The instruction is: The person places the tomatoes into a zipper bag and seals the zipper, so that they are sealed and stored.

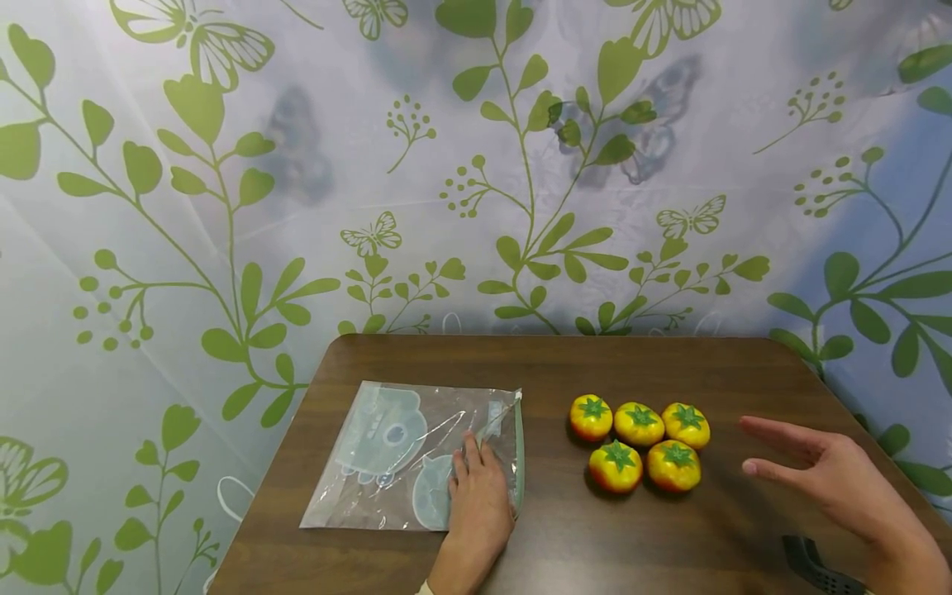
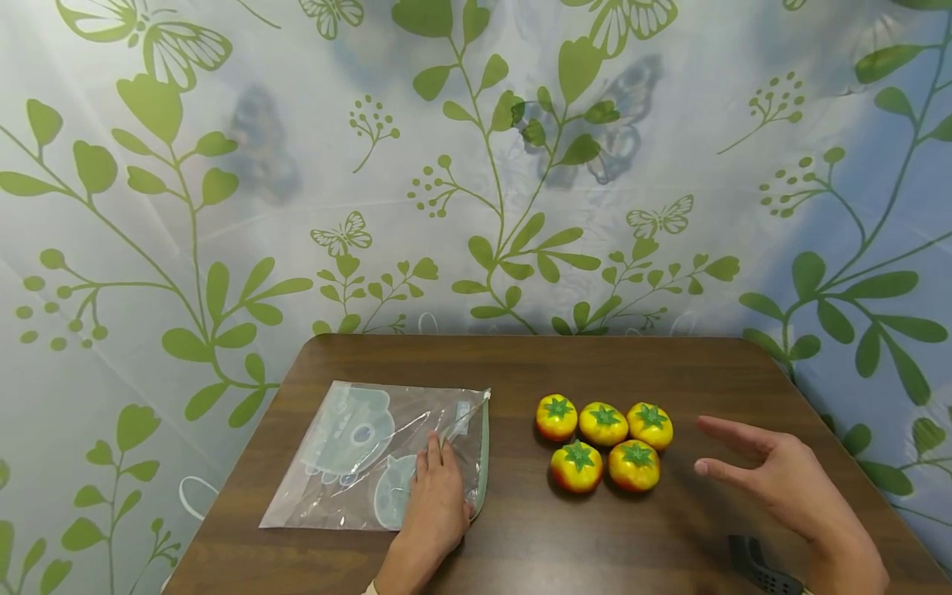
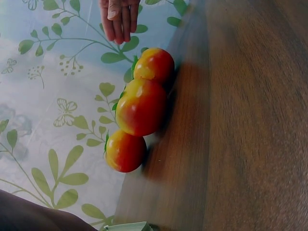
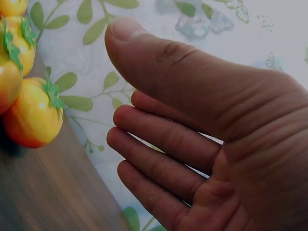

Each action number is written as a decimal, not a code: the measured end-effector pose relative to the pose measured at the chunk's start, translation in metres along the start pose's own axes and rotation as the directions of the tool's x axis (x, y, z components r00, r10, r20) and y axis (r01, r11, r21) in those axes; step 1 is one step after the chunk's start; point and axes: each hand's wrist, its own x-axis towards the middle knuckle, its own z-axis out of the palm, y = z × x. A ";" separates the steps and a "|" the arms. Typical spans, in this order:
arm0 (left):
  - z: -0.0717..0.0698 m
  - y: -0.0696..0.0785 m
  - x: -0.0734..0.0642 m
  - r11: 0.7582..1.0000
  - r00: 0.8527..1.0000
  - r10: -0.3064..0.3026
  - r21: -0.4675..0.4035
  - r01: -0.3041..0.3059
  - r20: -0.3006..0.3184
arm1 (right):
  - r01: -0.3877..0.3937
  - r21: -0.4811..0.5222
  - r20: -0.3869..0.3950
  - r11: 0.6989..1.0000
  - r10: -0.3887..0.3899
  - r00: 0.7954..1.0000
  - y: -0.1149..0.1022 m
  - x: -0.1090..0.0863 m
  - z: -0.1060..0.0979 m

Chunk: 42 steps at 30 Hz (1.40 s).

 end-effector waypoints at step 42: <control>0.001 -0.001 0.000 1.000 1.000 0.011 0.001 -0.011 0.013 | 0.006 0.175 0.071 0.985 -0.019 0.997 0.039 0.062 0.051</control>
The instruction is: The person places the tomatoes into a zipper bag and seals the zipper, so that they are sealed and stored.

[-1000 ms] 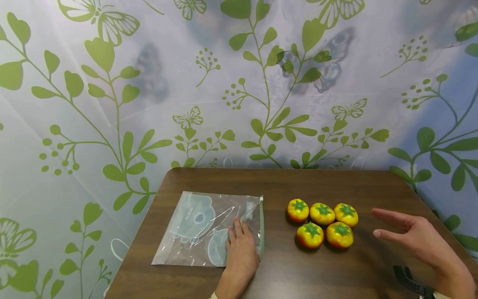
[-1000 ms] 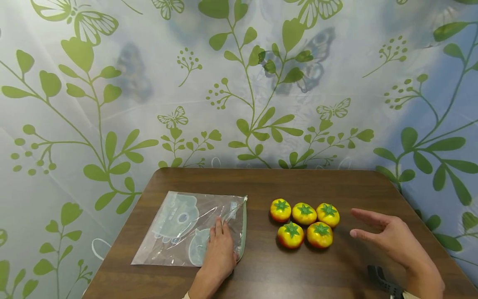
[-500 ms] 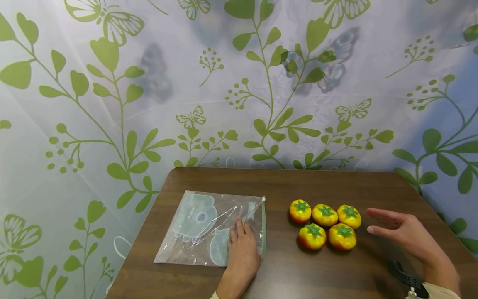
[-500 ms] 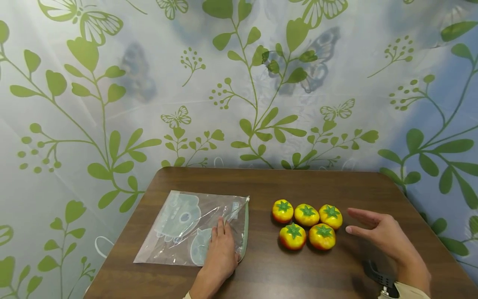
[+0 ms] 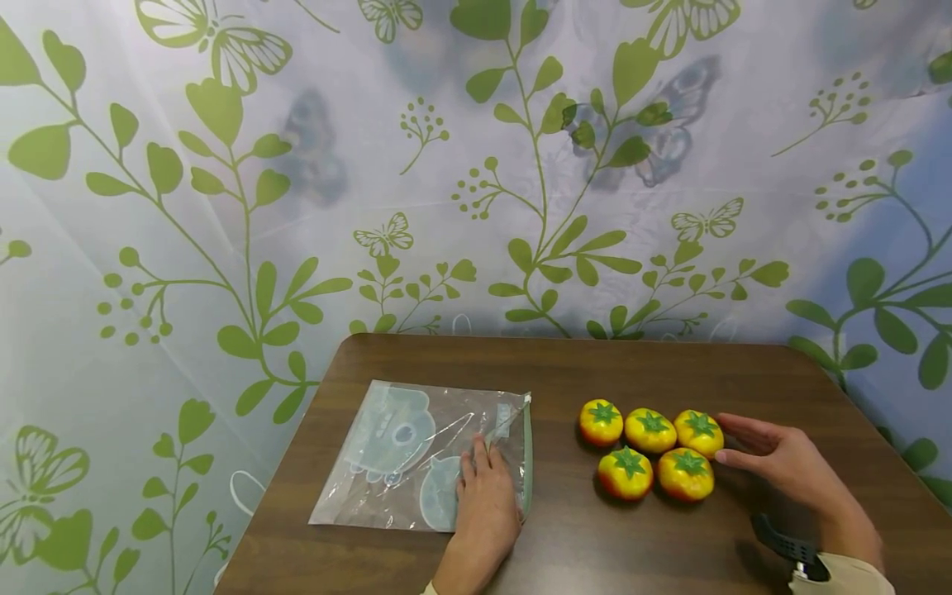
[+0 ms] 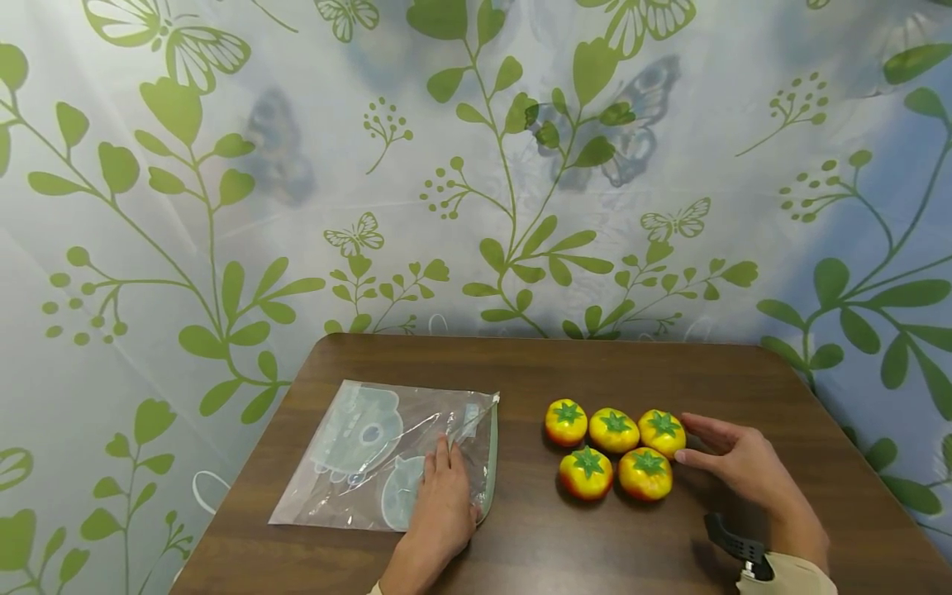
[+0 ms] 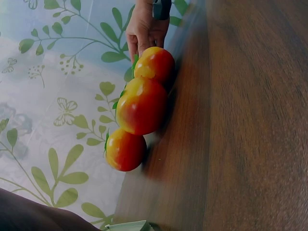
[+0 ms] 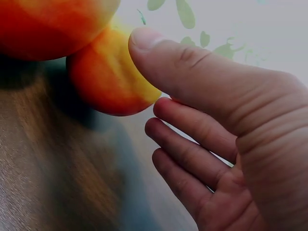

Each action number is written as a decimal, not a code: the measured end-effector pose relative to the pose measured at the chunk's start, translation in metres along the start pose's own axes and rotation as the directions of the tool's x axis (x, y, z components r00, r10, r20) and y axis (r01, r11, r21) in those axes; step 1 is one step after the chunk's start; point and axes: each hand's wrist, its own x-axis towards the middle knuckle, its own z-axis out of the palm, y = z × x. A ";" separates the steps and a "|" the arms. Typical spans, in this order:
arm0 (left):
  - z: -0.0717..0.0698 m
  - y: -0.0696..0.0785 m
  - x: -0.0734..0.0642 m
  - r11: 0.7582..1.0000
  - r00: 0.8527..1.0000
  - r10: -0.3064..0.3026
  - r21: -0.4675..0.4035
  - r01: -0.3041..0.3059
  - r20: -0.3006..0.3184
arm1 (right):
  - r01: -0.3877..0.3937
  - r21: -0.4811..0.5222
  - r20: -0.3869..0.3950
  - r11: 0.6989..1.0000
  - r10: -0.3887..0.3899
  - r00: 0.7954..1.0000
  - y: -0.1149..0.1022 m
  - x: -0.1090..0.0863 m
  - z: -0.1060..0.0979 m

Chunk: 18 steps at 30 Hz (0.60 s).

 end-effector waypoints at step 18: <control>0.001 -0.001 0.000 1.000 1.000 0.009 0.021 -0.009 -0.019 | 0.000 0.012 -0.015 1.000 0.000 1.000 0.004 0.005 0.010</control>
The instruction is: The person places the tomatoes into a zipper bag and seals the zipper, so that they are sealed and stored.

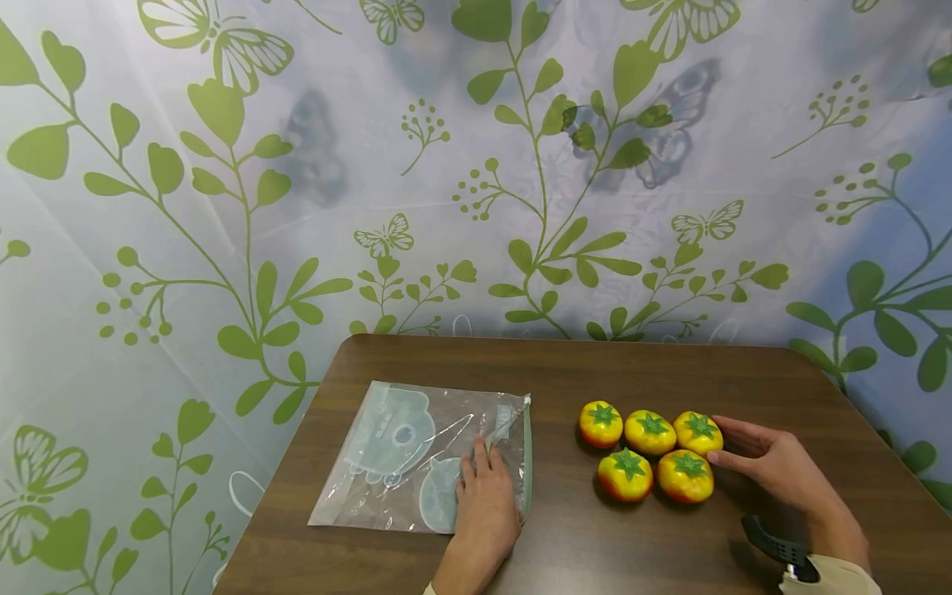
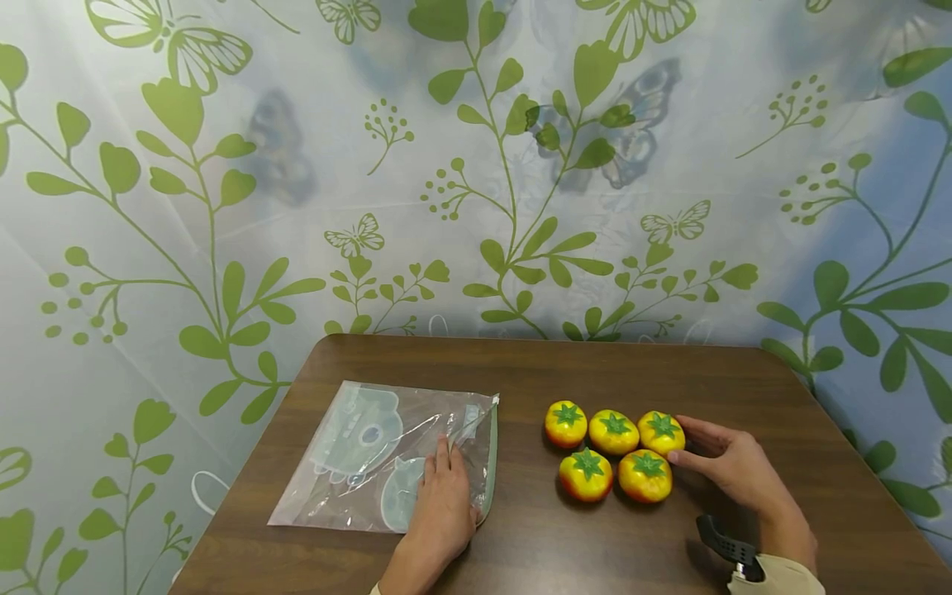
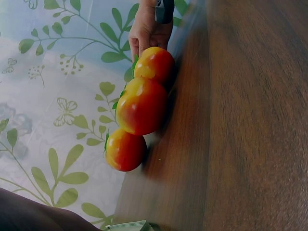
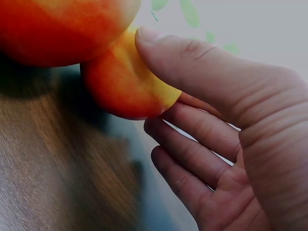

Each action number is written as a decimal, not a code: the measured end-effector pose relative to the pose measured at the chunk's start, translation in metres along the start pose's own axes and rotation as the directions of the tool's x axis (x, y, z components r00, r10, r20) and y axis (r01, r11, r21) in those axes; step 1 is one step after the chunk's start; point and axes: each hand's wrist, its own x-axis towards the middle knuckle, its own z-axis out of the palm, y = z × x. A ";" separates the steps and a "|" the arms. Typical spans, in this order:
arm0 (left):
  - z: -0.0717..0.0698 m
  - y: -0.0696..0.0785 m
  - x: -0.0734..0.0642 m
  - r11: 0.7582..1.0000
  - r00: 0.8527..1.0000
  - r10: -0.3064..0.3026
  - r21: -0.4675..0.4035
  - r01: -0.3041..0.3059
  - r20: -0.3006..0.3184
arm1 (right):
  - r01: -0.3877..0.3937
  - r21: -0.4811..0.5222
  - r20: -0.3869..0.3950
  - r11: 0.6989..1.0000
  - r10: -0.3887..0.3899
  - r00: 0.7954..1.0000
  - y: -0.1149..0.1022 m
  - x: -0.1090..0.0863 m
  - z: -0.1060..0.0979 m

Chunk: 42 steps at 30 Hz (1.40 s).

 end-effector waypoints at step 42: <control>0.000 -0.001 -0.002 1.000 1.000 0.016 0.008 -0.016 -0.026 | -0.036 -0.053 -0.037 0.998 0.034 0.999 -0.035 -0.055 -0.033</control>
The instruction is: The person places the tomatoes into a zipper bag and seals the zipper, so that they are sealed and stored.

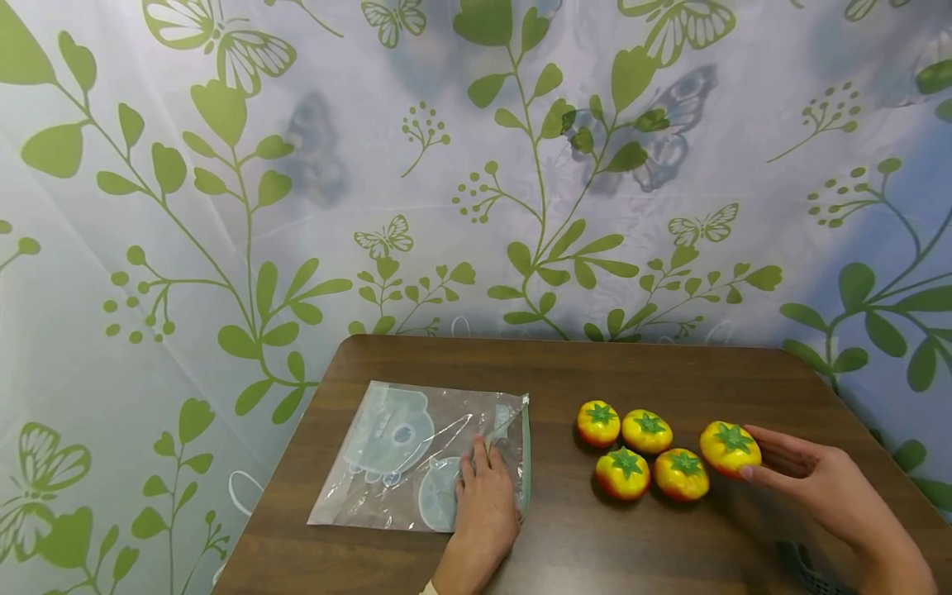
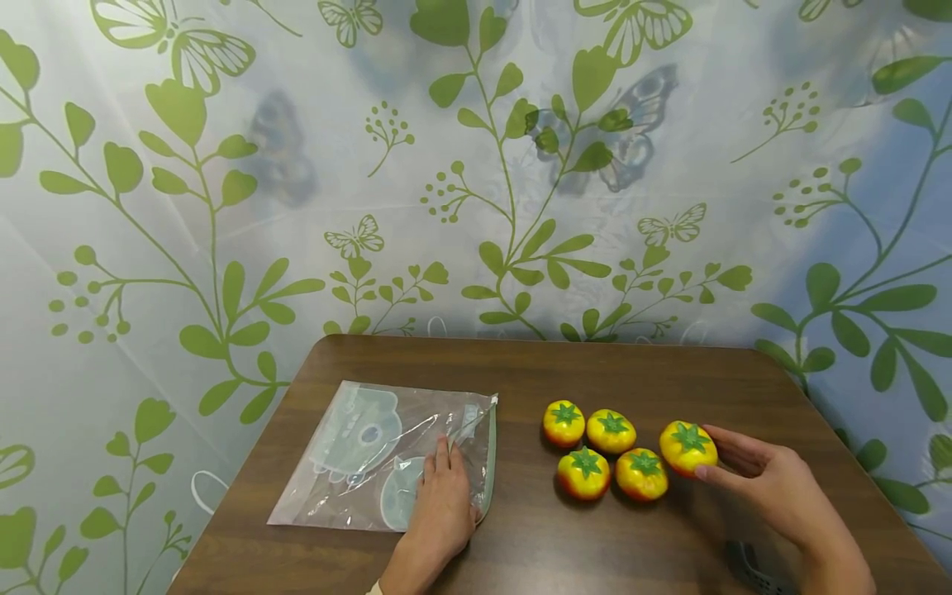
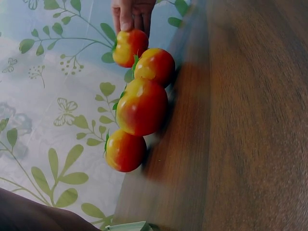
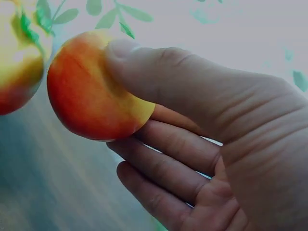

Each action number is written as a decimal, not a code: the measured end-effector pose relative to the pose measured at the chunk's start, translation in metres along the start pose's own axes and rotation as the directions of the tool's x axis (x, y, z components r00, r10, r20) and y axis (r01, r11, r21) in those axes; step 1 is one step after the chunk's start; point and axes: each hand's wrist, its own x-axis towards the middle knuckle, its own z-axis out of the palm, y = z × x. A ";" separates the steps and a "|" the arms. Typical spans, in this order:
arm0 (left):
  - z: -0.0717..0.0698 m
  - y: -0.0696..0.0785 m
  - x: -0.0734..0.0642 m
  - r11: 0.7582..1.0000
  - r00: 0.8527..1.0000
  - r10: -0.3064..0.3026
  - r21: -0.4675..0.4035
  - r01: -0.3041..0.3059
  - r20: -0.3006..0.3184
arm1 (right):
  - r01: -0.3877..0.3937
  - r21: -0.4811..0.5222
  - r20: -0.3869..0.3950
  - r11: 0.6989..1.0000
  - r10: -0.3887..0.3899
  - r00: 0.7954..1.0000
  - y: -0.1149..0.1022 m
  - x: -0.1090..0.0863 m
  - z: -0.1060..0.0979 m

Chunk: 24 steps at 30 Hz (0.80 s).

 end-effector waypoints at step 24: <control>-0.002 0.001 0.000 1.000 1.000 -0.010 0.002 0.010 0.018 | 0.112 -0.024 0.016 0.993 -0.111 0.994 -0.050 -0.021 -0.004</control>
